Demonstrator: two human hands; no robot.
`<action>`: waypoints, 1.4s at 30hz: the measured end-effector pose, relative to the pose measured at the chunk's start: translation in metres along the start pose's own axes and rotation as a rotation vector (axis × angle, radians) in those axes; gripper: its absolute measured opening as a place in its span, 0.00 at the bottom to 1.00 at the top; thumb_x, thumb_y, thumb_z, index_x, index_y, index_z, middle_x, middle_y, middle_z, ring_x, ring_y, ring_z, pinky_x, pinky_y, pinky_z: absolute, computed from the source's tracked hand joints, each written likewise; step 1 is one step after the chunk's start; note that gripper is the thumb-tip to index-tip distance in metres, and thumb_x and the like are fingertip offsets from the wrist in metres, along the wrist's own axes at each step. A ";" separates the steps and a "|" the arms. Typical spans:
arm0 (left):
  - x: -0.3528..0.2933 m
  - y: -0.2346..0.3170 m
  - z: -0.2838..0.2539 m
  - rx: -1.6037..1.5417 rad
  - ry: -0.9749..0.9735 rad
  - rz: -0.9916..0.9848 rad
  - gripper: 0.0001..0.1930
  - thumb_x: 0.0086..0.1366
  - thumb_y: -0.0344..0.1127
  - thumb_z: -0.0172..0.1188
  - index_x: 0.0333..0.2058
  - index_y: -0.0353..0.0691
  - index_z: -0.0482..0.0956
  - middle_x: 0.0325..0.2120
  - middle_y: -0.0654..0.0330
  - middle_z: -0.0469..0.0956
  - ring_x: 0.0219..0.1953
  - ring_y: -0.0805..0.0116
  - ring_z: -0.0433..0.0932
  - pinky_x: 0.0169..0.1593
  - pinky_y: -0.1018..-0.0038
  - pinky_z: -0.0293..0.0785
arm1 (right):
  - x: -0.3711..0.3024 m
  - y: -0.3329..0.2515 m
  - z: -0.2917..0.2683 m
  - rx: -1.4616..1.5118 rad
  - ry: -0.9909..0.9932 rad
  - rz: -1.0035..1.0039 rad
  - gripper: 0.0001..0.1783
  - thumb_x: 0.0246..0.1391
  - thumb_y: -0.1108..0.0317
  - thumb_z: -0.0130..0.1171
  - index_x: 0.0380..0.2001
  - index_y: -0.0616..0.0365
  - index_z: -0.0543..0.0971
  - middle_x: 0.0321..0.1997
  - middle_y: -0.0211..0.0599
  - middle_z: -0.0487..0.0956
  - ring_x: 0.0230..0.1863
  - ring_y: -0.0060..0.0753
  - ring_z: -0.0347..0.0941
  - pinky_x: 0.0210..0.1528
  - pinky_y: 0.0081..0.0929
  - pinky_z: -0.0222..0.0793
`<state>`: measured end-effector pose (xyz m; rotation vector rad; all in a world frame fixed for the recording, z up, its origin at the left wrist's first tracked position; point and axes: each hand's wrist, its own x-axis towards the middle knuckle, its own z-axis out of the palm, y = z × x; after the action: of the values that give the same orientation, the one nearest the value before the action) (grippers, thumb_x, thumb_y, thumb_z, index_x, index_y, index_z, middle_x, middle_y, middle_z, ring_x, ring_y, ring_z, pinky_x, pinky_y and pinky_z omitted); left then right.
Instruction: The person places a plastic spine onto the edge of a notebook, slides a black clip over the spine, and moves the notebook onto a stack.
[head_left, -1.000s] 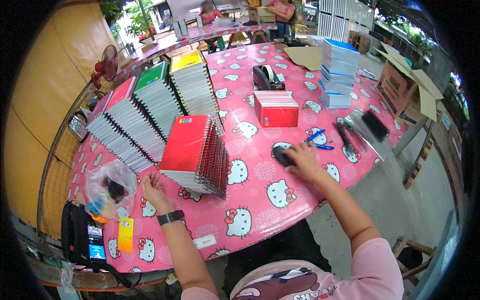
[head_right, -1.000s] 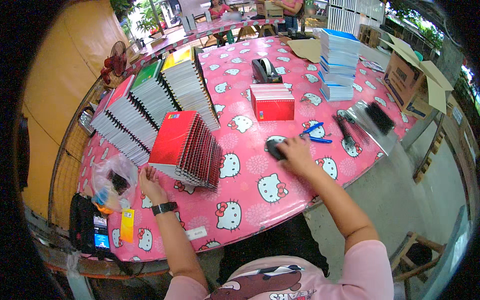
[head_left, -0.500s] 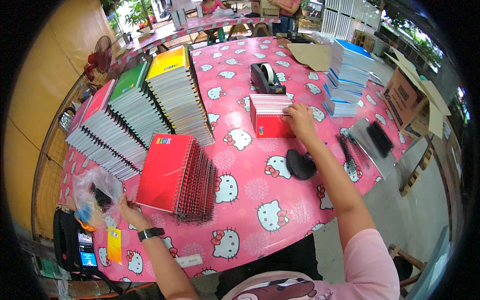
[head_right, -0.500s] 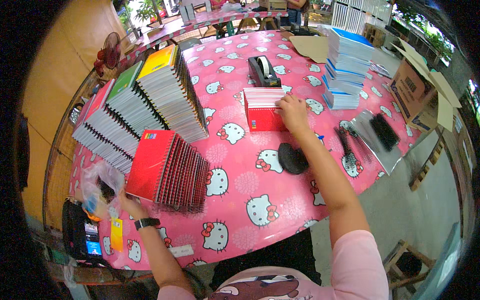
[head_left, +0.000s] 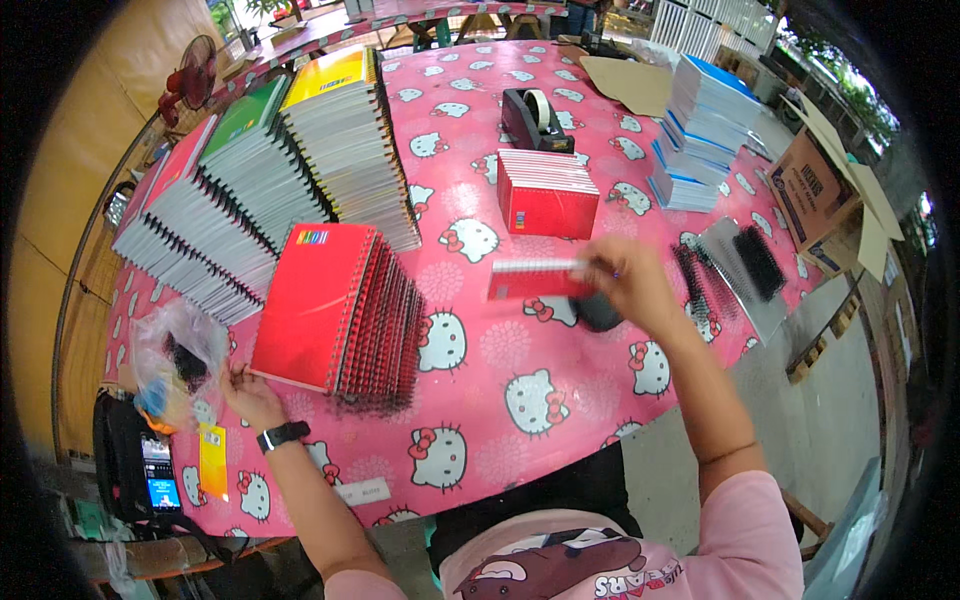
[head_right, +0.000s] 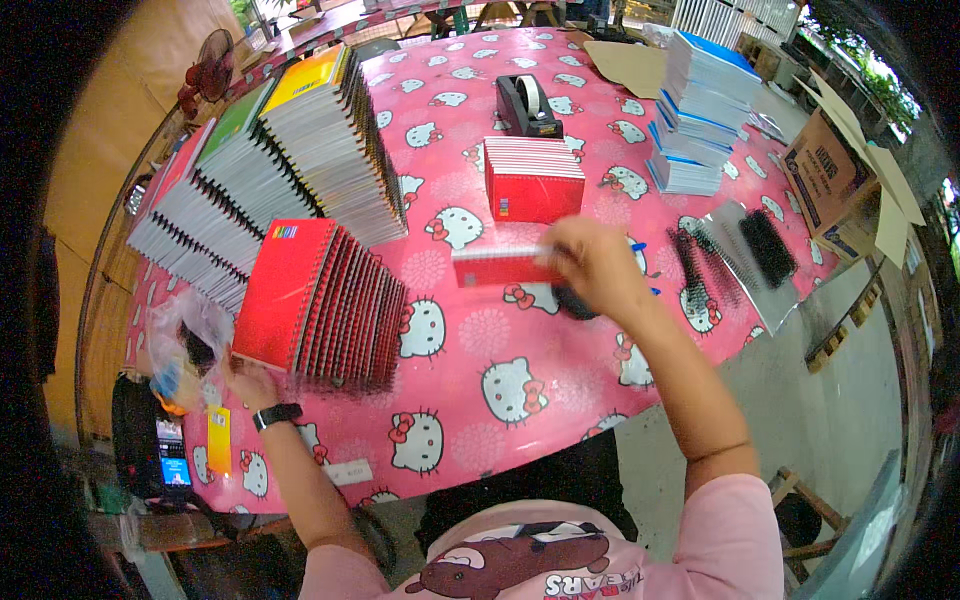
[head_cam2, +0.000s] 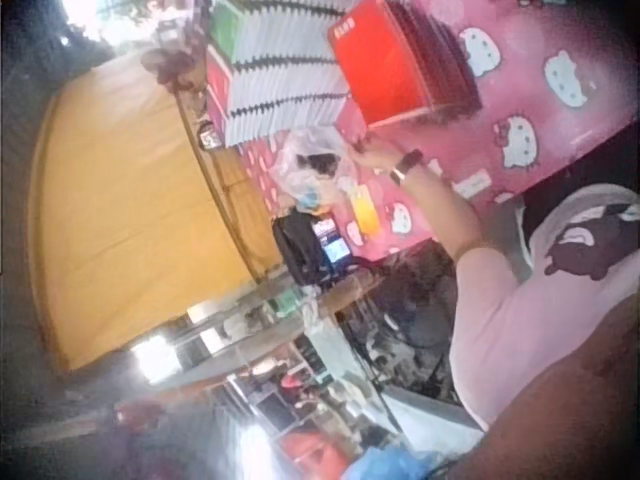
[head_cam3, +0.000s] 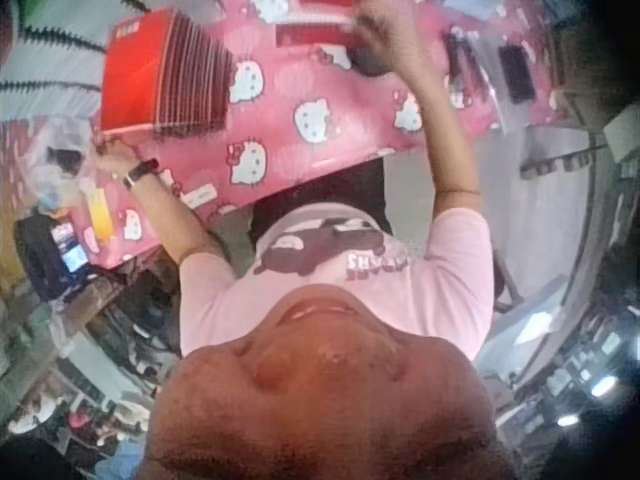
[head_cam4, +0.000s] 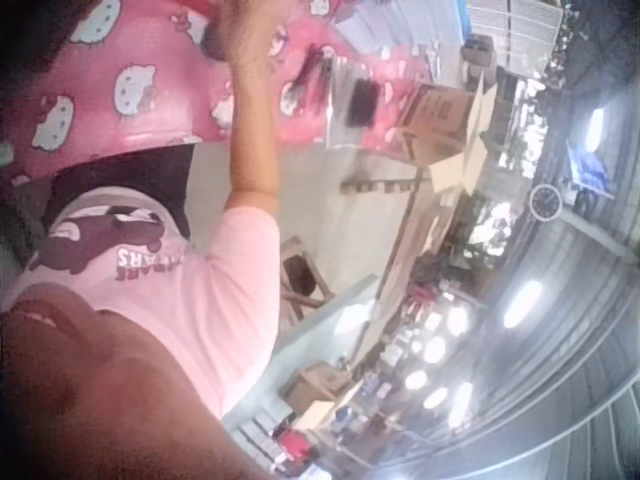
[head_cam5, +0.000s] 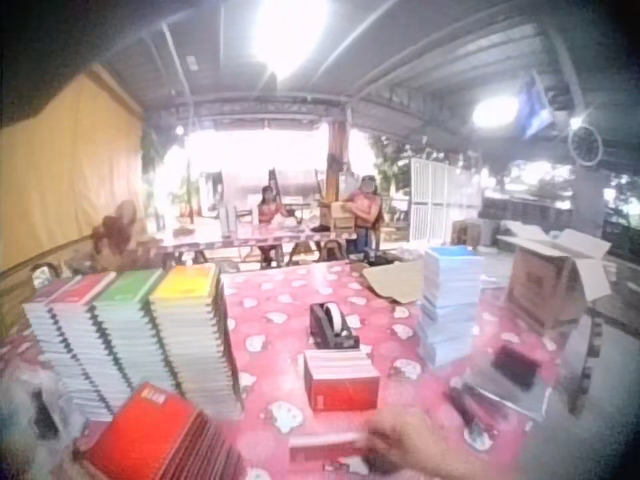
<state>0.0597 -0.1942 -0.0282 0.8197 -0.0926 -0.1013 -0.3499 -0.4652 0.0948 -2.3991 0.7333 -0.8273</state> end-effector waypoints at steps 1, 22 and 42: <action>-0.002 0.000 0.007 0.002 0.030 0.007 0.12 0.60 0.40 0.53 0.39 0.39 0.74 0.23 0.67 0.71 0.27 0.75 0.68 0.35 0.78 0.65 | -0.015 -0.006 0.003 -0.003 0.006 0.006 0.08 0.41 0.70 0.63 0.27 0.58 0.76 0.28 0.42 0.75 0.33 0.44 0.73 0.34 0.33 0.68; -0.231 0.072 0.064 0.289 -0.952 0.578 0.13 0.52 0.29 0.54 0.38 0.34 0.70 0.40 0.52 0.71 0.46 0.56 0.69 0.50 0.66 0.64 | -0.093 -0.032 0.095 0.827 0.261 0.454 0.07 0.46 0.73 0.63 0.29 0.58 0.75 0.28 0.26 0.75 0.28 0.16 0.69 0.32 0.15 0.65; -0.293 0.000 0.115 1.044 -0.875 0.895 0.22 0.56 0.25 0.51 0.52 0.33 0.64 0.42 0.51 0.72 0.46 0.55 0.69 0.56 0.59 0.57 | -0.141 -0.032 0.094 0.958 0.162 0.446 0.09 0.48 0.70 0.62 0.33 0.56 0.75 0.26 0.28 0.77 0.24 0.12 0.69 0.24 0.12 0.63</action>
<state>-0.2445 -0.2403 0.0377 1.6417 -1.4141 0.4894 -0.3714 -0.3283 -0.0083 -1.2762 0.6767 -0.9040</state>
